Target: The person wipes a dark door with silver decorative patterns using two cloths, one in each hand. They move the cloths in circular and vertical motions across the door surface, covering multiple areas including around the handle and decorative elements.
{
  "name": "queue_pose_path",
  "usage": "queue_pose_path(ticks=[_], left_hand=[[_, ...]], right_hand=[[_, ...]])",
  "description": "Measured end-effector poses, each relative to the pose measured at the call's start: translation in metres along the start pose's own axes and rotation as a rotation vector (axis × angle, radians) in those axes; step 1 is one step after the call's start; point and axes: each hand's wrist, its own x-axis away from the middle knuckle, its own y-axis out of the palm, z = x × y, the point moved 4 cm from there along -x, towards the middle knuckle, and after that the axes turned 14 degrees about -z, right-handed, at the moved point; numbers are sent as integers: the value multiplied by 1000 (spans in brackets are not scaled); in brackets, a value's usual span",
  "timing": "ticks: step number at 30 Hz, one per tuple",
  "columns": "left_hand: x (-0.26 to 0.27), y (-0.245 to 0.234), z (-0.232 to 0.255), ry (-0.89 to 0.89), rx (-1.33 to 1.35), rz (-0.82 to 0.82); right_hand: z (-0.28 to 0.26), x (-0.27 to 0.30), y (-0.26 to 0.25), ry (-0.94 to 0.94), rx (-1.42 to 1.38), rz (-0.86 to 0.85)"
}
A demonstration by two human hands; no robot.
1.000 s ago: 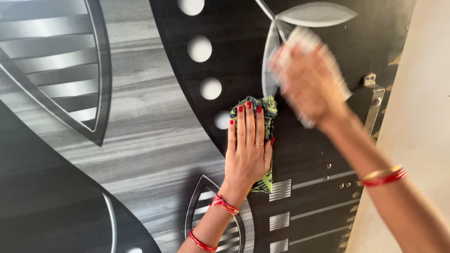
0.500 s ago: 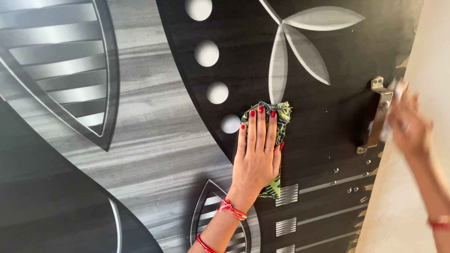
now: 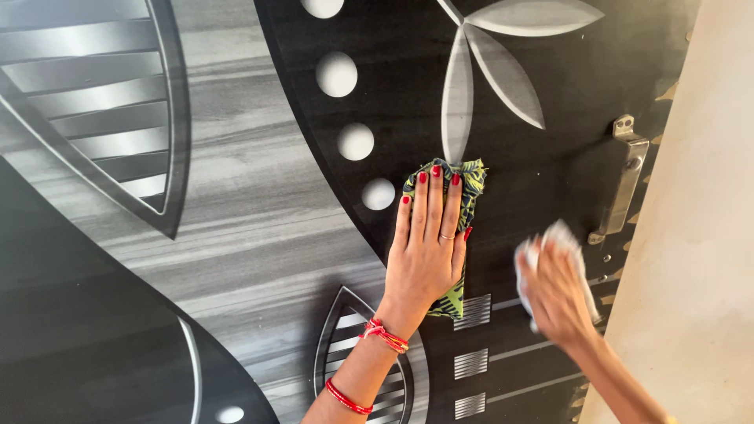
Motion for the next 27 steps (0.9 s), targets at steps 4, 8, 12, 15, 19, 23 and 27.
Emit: queue_pose_path(ticks=[4,8,12,15,19,23,27], left_hand=[[0,-1,0,2,-8,11],[4,3,-1,-10,5,-7],[8,6,-1,-20,-100,-85],[20,3,-5,27,-16,-86],[36,7,-8,30,-74,-64],[57,20,-23,-81,-19,-63],[102,24,-62,-296,8,-49]], right_hand=[[-1,-85,-42,210,-26,277],[-35,-129,-49,427,-16,484],[-87,-156,-59,-56,112,158],[-81,-210,-94,-50,229,126],[-85,-262,-133,12,181,321],[-140,-281,-102,-290,201,70],[-171,-232,-70,-664,213,-84]])
